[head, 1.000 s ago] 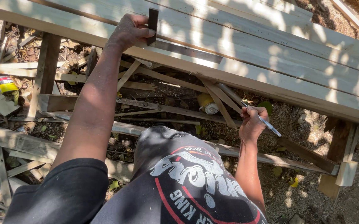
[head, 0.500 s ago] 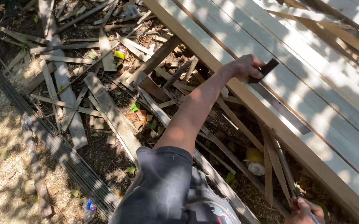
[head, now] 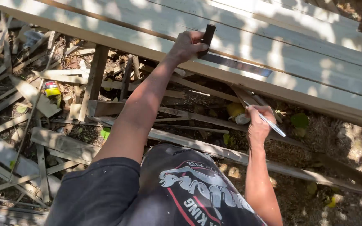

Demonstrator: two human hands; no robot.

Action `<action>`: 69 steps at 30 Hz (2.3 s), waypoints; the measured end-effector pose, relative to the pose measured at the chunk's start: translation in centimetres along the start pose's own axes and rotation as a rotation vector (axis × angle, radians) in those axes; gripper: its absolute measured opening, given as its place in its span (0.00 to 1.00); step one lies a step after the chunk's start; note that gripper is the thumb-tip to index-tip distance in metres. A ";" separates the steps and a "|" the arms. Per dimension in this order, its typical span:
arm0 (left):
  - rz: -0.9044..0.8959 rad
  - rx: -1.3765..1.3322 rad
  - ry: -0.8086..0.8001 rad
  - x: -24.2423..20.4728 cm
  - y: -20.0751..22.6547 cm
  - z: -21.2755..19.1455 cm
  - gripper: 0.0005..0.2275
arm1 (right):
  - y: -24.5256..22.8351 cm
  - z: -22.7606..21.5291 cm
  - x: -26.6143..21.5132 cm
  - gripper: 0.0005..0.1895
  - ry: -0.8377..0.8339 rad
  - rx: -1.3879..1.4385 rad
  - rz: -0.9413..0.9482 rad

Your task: Use a square and a pen to mark lines on wooden planks.

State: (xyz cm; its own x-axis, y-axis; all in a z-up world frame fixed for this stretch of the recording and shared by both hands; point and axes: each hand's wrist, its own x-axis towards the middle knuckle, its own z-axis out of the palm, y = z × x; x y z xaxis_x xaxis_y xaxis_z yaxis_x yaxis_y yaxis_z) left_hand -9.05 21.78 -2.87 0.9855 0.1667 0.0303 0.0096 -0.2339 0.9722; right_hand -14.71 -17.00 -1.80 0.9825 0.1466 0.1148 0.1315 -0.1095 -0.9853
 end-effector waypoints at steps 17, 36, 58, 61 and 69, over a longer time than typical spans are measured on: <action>0.063 -0.087 -0.033 -0.4 0.1 -1.4 0.12 | -1.2 19.4 6.4 0.04 -0.032 -0.221 -0.108; 0.076 -0.027 -0.044 -0.7 0.2 -1.3 0.13 | -0.5 19.7 7.2 0.04 -0.053 -0.170 -0.140; 0.044 -0.071 -0.112 -0.4 -0.3 -2.5 0.09 | -0.7 17.9 7.6 0.08 0.055 -0.107 -0.130; 0.088 -0.283 -0.107 -1.7 -0.8 -7.9 0.11 | 0.3 14.6 6.5 0.09 0.154 -0.015 -0.151; -0.058 -0.068 -0.027 -7.8 -1.6 -23.2 0.09 | 1.3 9.7 1.5 0.05 0.156 0.097 -0.056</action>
State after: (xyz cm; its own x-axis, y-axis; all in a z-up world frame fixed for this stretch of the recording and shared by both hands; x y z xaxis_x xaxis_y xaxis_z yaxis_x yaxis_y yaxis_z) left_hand -20.67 43.10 0.74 0.9879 0.1520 -0.0323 0.0567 -0.1592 0.9856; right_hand -14.35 -7.41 -4.11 0.9836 -0.0051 0.1806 0.1805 -0.0086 -0.9835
